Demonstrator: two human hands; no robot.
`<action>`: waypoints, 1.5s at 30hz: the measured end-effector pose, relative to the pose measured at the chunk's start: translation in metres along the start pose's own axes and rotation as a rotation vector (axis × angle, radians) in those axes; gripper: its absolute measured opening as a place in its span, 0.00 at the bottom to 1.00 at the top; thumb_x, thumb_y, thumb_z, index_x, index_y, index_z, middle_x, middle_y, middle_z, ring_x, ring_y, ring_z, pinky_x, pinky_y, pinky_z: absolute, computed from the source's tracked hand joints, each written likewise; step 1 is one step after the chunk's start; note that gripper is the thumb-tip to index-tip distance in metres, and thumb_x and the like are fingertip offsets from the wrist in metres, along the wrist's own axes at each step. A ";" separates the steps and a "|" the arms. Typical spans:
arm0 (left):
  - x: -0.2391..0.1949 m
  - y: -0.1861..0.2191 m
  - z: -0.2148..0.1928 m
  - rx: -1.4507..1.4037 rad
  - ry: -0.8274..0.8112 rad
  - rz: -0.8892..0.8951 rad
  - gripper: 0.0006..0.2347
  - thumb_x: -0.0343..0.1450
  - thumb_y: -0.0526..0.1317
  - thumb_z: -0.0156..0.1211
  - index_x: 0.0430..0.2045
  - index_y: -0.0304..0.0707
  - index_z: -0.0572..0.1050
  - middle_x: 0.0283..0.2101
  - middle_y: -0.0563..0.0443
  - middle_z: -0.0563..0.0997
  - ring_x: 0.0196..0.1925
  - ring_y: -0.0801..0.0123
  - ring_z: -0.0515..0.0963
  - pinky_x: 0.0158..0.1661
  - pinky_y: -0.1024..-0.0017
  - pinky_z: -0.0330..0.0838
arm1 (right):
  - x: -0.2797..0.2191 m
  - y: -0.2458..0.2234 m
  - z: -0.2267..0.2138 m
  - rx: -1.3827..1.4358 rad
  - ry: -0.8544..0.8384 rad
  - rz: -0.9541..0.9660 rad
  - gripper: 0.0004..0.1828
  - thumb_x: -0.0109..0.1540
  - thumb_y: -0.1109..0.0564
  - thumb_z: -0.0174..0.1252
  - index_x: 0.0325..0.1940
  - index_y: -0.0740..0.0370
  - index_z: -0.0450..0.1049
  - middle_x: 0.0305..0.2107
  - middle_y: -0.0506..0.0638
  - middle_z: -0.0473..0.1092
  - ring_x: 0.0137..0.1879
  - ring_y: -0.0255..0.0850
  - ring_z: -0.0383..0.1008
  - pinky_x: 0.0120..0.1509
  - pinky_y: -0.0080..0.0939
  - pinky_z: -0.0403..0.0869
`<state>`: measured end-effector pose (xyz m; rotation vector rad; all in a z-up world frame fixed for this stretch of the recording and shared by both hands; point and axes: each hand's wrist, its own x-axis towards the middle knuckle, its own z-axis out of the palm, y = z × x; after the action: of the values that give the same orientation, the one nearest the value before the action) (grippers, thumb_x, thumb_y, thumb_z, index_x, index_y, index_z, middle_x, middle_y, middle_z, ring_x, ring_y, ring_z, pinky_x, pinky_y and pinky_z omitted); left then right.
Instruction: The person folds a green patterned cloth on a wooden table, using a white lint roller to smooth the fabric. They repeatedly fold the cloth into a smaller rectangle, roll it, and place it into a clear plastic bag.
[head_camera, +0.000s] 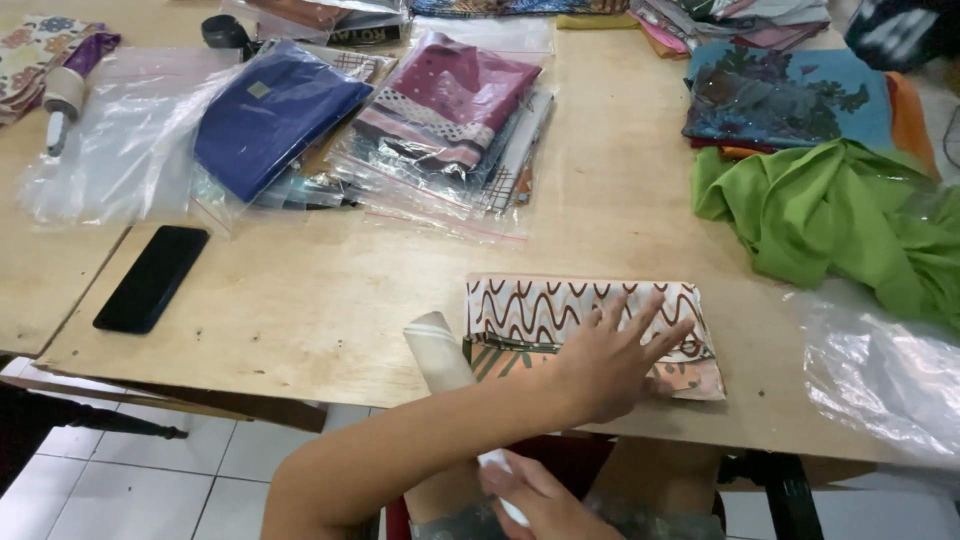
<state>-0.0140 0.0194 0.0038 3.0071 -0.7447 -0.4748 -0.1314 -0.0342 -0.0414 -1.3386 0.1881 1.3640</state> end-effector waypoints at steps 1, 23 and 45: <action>-0.013 -0.003 -0.004 0.021 0.327 0.073 0.32 0.76 0.61 0.41 0.75 0.53 0.44 0.77 0.39 0.48 0.76 0.35 0.51 0.67 0.45 0.56 | -0.004 0.009 -0.015 0.072 0.040 -0.042 0.22 0.69 0.39 0.51 0.51 0.61 0.72 0.16 0.50 0.55 0.18 0.35 0.50 0.27 0.34 0.50; -0.048 -0.113 0.091 -0.236 0.580 -0.158 0.28 0.79 0.59 0.30 0.75 0.51 0.50 0.78 0.44 0.48 0.80 0.45 0.37 0.73 0.49 0.30 | -0.073 -0.002 -0.149 -0.905 1.173 0.126 0.34 0.73 0.31 0.30 0.46 0.54 0.75 0.24 0.50 0.76 0.32 0.44 0.78 0.37 0.43 0.74; -0.045 -0.116 0.097 -0.285 0.566 -0.165 0.29 0.78 0.60 0.29 0.75 0.50 0.50 0.78 0.44 0.48 0.79 0.44 0.36 0.73 0.49 0.30 | -0.073 -0.016 -0.322 -0.848 1.749 -0.161 0.36 0.61 0.32 0.63 0.62 0.61 0.77 0.54 0.72 0.72 0.59 0.72 0.67 0.59 0.69 0.64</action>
<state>-0.0274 0.1493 -0.0847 2.7219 -0.3516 0.2522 0.0424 -0.3120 -0.0855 -2.8570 0.6583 -0.3197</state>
